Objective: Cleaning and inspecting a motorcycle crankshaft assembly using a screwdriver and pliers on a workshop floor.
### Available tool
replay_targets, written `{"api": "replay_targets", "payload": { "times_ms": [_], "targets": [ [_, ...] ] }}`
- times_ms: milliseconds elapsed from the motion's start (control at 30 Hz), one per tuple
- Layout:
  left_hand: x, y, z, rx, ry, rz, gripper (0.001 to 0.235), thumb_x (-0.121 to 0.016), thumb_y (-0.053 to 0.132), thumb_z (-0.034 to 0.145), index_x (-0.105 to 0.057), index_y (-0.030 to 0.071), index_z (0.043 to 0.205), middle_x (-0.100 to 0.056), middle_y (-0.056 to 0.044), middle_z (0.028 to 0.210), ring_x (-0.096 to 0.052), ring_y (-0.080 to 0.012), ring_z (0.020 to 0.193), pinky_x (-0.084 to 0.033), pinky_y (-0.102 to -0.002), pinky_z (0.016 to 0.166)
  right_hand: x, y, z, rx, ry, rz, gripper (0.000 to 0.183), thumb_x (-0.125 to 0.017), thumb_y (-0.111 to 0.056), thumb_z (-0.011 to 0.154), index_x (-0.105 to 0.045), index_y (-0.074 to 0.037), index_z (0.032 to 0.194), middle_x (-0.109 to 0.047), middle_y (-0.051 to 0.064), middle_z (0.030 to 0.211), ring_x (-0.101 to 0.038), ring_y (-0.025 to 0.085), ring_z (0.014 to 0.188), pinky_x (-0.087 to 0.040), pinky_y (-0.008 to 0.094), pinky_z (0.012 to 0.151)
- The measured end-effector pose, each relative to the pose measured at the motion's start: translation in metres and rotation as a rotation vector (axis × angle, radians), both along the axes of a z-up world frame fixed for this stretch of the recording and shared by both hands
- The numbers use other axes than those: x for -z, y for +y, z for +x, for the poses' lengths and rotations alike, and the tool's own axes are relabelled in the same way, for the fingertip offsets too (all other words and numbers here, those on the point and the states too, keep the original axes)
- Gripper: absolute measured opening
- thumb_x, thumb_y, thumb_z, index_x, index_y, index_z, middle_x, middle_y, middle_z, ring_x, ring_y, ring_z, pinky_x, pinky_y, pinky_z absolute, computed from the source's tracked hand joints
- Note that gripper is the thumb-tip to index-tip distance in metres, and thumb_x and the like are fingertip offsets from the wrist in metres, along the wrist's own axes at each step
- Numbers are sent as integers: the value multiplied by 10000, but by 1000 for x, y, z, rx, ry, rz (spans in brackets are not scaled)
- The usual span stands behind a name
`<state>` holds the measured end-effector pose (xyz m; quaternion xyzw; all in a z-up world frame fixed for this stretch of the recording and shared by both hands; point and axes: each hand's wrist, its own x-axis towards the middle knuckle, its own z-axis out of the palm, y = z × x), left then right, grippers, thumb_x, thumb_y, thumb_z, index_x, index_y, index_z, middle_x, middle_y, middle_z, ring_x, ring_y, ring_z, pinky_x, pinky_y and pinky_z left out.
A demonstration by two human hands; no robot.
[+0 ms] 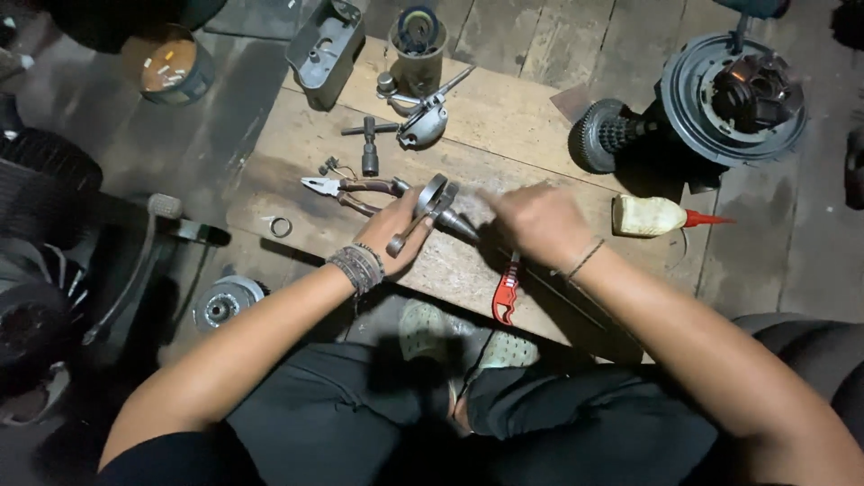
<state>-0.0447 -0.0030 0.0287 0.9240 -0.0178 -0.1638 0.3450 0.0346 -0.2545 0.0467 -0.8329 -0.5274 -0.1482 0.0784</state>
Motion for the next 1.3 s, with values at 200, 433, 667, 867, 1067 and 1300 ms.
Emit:
{"api": "replay_targets", "payload": {
  "times_ms": [200,433,667,867,1067,1300],
  "targets": [
    [-26,-4,7,72,45,103,536,-367,337,1048,-334,-11,1455,-625,-281,1191,-694,-440,1040,-600,-519,855,29,-4,31,108,-197,-183,465,-552,-163,857,-659,-216,1306,-662,-30,666,-676,163,615,-548,322,521],
    [5,0,31,61,9,97,484,-349,363,1055,-356,39,1415,-699,-252,958,-734,-398,818,-616,-474,657,62,12,17,41,-188,-155,475,-554,-207,858,-630,-168,1325,-683,4,703,-692,183,660,-555,335,544],
    [-23,-11,27,33,88,136,536,-288,372,1053,-305,21,1458,-703,-275,962,-739,-387,821,-622,-468,679,60,-10,38,128,-167,-89,478,-543,-195,840,-640,-178,1308,-641,3,683,-671,206,637,-552,357,527],
    [-26,-12,16,41,120,152,573,-277,384,1051,-258,19,1492,-674,-301,1117,-717,-422,981,-618,-517,813,92,-10,30,39,-76,-42,444,-471,-180,916,-605,-181,1339,-618,25,707,-677,238,676,-560,380,558],
    [-23,-4,17,53,131,110,537,-309,379,1051,-261,58,1479,-647,-304,1194,-687,-461,1058,-590,-552,888,58,-20,46,88,-176,-62,450,-480,-164,927,-624,-215,1351,-604,-2,694,-637,200,642,-536,336,544],
    [-38,-6,19,84,137,67,563,-306,404,1051,-293,86,1515,-617,-281,1293,-677,-438,1101,-597,-529,898,94,-16,35,-45,-183,-44,449,-468,-188,962,-605,-225,1388,-641,34,778,-664,212,736,-569,339,629]
  ]
}}
